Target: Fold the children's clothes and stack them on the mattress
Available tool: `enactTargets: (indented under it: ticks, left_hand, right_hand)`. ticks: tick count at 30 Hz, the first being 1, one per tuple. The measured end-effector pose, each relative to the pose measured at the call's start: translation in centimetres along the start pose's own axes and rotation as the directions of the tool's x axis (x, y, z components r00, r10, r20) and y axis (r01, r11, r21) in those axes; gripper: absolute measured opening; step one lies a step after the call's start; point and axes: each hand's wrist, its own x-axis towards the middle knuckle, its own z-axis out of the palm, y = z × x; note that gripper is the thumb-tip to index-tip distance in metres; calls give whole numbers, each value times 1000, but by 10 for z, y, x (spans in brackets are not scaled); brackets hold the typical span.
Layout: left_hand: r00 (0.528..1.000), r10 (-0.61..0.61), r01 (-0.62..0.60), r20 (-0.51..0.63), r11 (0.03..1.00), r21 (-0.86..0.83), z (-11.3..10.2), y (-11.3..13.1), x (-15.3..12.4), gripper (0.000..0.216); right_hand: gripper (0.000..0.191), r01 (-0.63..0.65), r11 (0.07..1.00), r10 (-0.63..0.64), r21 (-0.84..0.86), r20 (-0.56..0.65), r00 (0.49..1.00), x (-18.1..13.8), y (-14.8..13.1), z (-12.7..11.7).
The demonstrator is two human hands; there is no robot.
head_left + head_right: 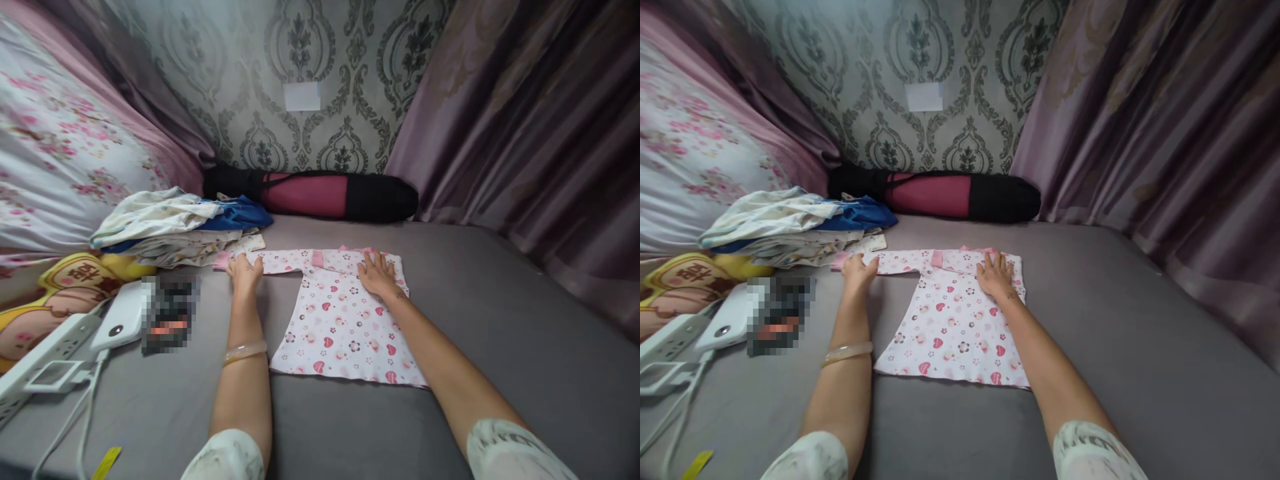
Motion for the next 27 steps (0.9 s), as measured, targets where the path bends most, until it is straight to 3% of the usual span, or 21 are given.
enactTargets:
  ticks: [3,6,9,12,17,21,24,27]
  left_hand:
    - [978,-180,178,-100,983,-34,-7,-15,2,44]
    - [943,-285,278,-171,958,-67,-11,-23,5,41]
    - [940,-282,271,-191,959,-78,-12,-26,7,40]
    - [959,-222,216,-178,975,-52,-11,-28,9,39]
    - [960,-238,235,-149,971,-32,-7,-31,13,37]
    - [947,-296,288,-128,955,-74,-3,-30,17,38]
    - [958,-267,256,-107,961,-105,2,-32,23,40]
    - [968,-219,179,-120,944,-278,7,-34,32,42]
  right_hand:
    - [60,9,1000,-10,-4,-34,999,0,-12,-5]
    - [60,191,982,-190,7,-70,979,0,-36,-10]
    - [63,394,916,-395,75,0,919,-2,-69,-8]
    - [65,481,866,-490,135,44,871,-4,-97,0]
    - [66,480,866,-488,144,27,873,-7,-113,15]
    - [61,483,867,-484,123,-25,875,-3,-113,14]
    - [53,471,874,-466,120,-65,882,2,-116,6]
    - [46,425,897,-417,119,-87,905,5,-119,2]
